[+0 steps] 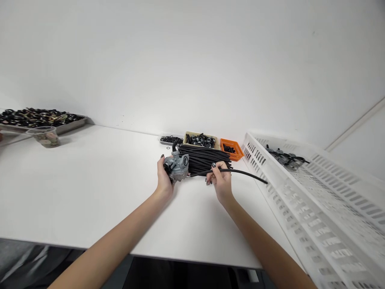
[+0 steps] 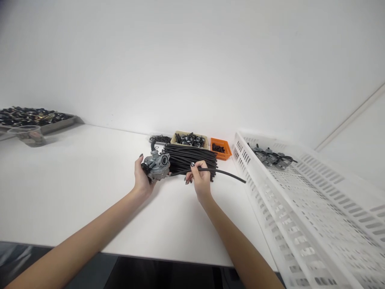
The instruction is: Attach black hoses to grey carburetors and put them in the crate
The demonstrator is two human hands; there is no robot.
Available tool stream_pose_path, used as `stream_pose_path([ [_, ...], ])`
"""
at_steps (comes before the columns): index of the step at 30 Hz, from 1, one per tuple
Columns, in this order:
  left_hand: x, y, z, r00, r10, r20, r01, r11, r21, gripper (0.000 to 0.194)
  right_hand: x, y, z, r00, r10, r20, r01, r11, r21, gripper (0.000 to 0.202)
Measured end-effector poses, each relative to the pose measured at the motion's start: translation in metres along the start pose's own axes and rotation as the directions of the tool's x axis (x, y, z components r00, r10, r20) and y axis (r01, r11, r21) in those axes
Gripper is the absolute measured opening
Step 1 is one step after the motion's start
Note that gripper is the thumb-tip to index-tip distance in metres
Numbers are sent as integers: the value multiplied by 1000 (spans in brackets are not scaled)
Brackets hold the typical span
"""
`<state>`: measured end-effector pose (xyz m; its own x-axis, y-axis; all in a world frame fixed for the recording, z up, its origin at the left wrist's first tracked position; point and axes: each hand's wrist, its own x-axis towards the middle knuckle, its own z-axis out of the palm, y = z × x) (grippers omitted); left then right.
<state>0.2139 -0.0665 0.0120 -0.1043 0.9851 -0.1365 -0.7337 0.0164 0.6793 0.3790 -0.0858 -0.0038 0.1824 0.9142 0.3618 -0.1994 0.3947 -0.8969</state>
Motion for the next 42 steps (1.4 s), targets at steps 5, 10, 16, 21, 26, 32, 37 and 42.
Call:
stream_pose_path([
  [5, -2, -1, 0, 1000, -4, -1, 4, 1000, 6, 35, -3, 10, 7, 985, 104, 138, -97, 994, -55, 27],
  [10, -4, -1, 1, 999, -20, 33, 19, 1000, 16, 36, -9, 20, 14, 963, 163, 216, -141, 983, -115, 28],
  [16, -2, 1, 1, 999, 21, 30, -21, 1000, 6, 35, -10, 19, 13, 970, 114, 215, -101, 992, -71, 29],
  [21, -5, 0, 2, 990, 86, 115, -92, 995, 46, 34, -17, 19, 18, 958, 102, 270, -90, 994, -54, 30],
  [26, -8, -4, 0, 985, 128, 113, -134, 990, 47, 30, -22, 24, 22, 954, 44, 297, -25, 997, -67, 28],
  [32, -10, -6, -1, 983, 124, 136, -132, 990, 55, 27, -23, 31, 23, 955, 7, 295, 17, 997, -78, 27],
  [37, -8, -3, 5, 993, 73, 88, -75, 997, 12, 28, -19, 26, 20, 981, 4, 195, 20, 993, -118, 22],
  [42, -3, -3, 4, 994, -22, 111, 21, 1000, 11, 39, -11, 19, 15, 1000, -9, 13, 10, 998, -66, 17],
])
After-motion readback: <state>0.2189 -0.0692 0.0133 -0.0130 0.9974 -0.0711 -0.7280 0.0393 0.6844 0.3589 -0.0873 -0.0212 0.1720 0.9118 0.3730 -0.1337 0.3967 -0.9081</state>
